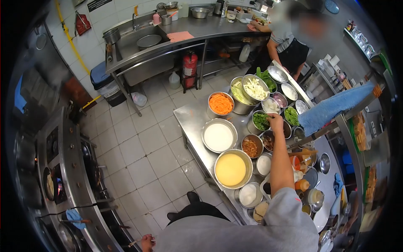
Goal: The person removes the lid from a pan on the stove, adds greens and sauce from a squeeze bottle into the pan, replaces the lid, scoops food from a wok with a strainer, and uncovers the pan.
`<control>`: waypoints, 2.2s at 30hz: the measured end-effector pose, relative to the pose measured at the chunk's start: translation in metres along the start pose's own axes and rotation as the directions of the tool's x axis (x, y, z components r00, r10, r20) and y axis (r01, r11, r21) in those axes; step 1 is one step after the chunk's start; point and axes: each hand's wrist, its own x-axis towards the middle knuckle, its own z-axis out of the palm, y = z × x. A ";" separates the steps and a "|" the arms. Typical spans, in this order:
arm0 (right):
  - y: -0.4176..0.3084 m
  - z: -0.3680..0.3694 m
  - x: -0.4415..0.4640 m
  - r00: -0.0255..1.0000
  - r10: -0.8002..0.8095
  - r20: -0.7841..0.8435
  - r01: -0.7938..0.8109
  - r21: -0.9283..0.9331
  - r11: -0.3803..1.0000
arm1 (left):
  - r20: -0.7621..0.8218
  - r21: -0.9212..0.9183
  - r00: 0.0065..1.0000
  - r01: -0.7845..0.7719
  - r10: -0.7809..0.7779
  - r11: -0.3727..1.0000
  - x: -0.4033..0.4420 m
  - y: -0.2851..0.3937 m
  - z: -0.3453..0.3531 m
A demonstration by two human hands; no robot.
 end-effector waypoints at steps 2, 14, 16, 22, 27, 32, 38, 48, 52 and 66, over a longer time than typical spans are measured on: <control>0.001 -0.002 -0.002 0.972 0.202 0.118 -0.234 0.433 0.870 | -0.002 -0.024 1.000 0.021 -0.021 0.999 -0.008 -0.002 0.001; -0.176 0.024 -0.113 0.842 -0.114 0.528 -0.353 0.698 0.623 | -0.032 -0.386 0.999 0.013 -0.027 0.922 0.022 -0.162 -0.006; -0.222 0.043 -0.170 0.754 -0.267 0.600 -0.334 0.700 0.631 | -0.119 -0.415 0.993 -0.043 -0.007 0.909 0.008 -0.193 -0.007; -0.251 0.152 -0.338 0.271 -0.454 0.849 -0.336 0.526 0.782 | -0.229 -0.671 0.954 -0.013 -0.191 0.741 -0.068 -0.322 -0.017; -0.312 0.167 -0.531 -0.104 -0.416 0.903 -0.274 0.376 0.885 | -0.225 -0.861 0.834 0.072 -0.504 0.503 -0.142 -0.495 0.027; -0.399 0.184 -0.700 -0.389 -0.391 0.834 -0.036 0.411 0.911 | -0.221 -0.960 0.649 -0.016 -0.728 0.278 -0.235 -0.567 0.077; -0.532 0.174 -0.905 -0.619 -0.471 0.629 0.077 0.645 0.760 | -0.104 -0.969 0.553 -0.242 -0.827 -0.039 -0.279 -0.556 0.134; -0.693 0.198 -1.215 -0.766 -0.596 0.243 -0.029 0.912 0.409 | -0.368 -0.917 0.410 -0.008 -0.835 0.400 -0.253 -0.469 0.246; -0.721 0.209 -1.288 -0.786 -0.605 0.125 0.134 0.991 0.031 | 0.018 -0.989 0.269 -0.140 -0.963 -0.057 -0.251 -0.398 0.190; -0.766 0.187 -1.332 -0.853 -0.522 -0.007 0.027 0.998 -0.057 | 0.053 -0.966 0.304 -0.226 -0.951 -0.127 -0.210 -0.365 0.155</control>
